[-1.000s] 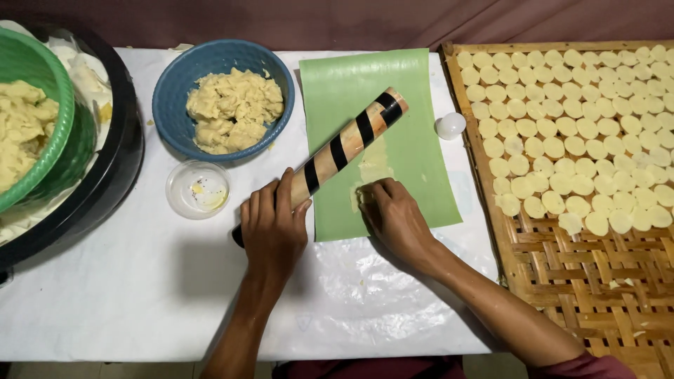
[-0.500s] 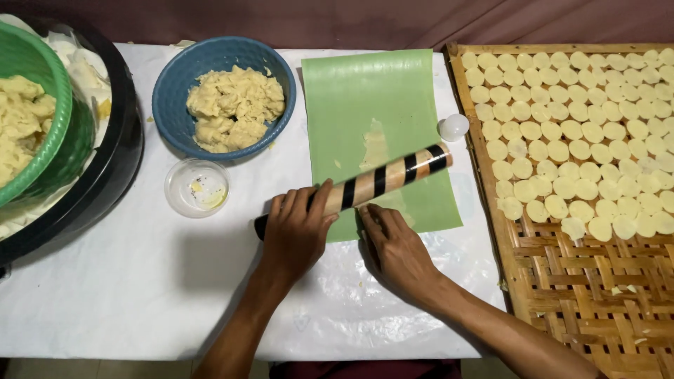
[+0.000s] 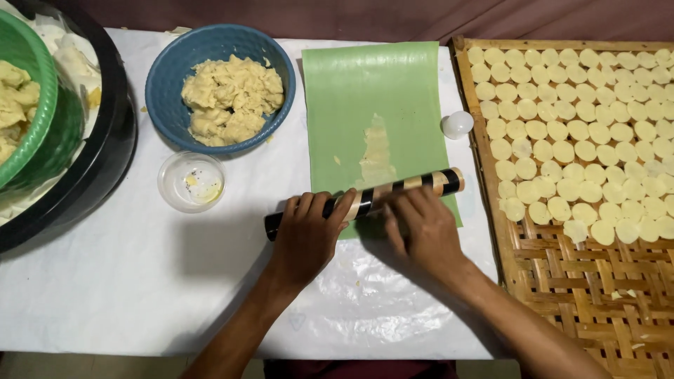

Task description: Rolling out small pieces of dough into thin discs using a rolling tool on a mat.

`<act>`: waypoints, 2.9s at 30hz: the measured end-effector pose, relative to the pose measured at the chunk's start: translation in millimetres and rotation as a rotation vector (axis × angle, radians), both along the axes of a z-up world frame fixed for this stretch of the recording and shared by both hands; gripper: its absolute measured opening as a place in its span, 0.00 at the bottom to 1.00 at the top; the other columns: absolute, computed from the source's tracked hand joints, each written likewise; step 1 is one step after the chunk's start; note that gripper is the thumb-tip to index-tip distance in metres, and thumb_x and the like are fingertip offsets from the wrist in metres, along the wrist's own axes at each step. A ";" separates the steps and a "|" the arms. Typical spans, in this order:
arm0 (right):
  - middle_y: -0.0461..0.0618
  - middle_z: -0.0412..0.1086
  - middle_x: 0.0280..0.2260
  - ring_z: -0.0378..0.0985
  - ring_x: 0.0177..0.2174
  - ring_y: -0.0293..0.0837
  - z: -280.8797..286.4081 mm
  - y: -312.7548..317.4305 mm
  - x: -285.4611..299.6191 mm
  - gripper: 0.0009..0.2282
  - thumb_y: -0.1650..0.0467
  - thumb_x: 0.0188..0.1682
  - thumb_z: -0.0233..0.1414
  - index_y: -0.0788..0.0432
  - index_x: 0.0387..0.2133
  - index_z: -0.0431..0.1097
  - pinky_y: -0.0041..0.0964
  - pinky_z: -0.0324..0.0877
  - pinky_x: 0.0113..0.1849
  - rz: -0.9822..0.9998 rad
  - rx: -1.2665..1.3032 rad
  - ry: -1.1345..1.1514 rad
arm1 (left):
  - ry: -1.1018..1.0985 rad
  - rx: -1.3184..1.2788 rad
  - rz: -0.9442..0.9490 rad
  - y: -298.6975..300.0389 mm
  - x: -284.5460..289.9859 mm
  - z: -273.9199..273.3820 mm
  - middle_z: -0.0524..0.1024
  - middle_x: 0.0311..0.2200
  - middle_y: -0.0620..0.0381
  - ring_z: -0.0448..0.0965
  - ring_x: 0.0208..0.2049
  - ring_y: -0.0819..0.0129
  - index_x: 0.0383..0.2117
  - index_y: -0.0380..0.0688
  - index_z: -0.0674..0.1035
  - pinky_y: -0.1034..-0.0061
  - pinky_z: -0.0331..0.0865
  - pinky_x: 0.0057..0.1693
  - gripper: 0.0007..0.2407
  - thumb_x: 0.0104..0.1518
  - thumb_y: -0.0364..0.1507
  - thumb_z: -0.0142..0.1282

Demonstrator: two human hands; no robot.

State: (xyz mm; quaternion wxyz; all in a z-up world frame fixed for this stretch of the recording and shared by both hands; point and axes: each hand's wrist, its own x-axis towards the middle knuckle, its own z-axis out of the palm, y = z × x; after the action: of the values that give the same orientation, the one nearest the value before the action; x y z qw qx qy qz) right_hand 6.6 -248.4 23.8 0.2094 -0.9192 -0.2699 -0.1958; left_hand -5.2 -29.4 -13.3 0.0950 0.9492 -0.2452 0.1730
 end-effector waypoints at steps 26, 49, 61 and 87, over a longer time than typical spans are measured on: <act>0.70 0.54 0.66 0.49 0.68 0.61 -13.9 1.3 92.7 0.30 0.54 0.62 0.30 0.64 0.69 0.52 0.50 0.48 0.65 -0.137 -0.311 0.315 | -0.196 -0.059 0.026 6.6 60.0 4.9 0.75 0.46 0.41 0.77 0.49 0.48 0.52 0.46 0.80 0.50 0.67 0.56 0.17 0.65 0.42 0.49; 0.67 0.57 0.65 0.52 0.67 0.62 5.5 -8.4 30.4 0.28 0.55 0.60 0.39 0.61 0.66 0.59 0.51 0.49 0.64 -0.107 -0.214 0.118 | -0.162 0.143 -0.092 11.7 8.3 -1.8 0.69 0.35 0.53 0.71 0.36 0.61 0.64 0.51 0.69 0.64 0.68 0.48 0.29 0.55 0.42 0.60; 0.63 0.60 0.64 0.55 0.67 0.56 -29.8 -13.3 23.9 0.28 0.56 0.61 0.35 0.61 0.67 0.58 0.48 0.51 0.64 -0.127 -0.318 0.056 | -0.106 0.032 -0.113 6.8 -9.1 6.2 0.71 0.31 0.53 0.76 0.34 0.59 0.60 0.47 0.71 0.63 0.70 0.44 0.21 0.61 0.38 0.53; 0.67 0.44 0.70 0.39 0.70 0.61 -16.8 -1.2 55.0 0.27 0.59 0.62 0.33 0.57 0.72 0.46 0.53 0.37 0.66 -0.119 -0.290 0.230 | 0.021 -0.012 0.042 -0.4 18.6 6.2 0.67 0.65 0.41 0.64 0.68 0.46 0.65 0.38 0.69 0.43 0.52 0.69 0.26 0.66 0.42 0.47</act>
State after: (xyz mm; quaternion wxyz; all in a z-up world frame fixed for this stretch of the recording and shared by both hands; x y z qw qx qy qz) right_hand 61.6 -249.6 7.0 0.0923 -0.9704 -0.2146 -0.0608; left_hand 13.4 -29.8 -7.1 0.0995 0.9553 -0.2231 0.1664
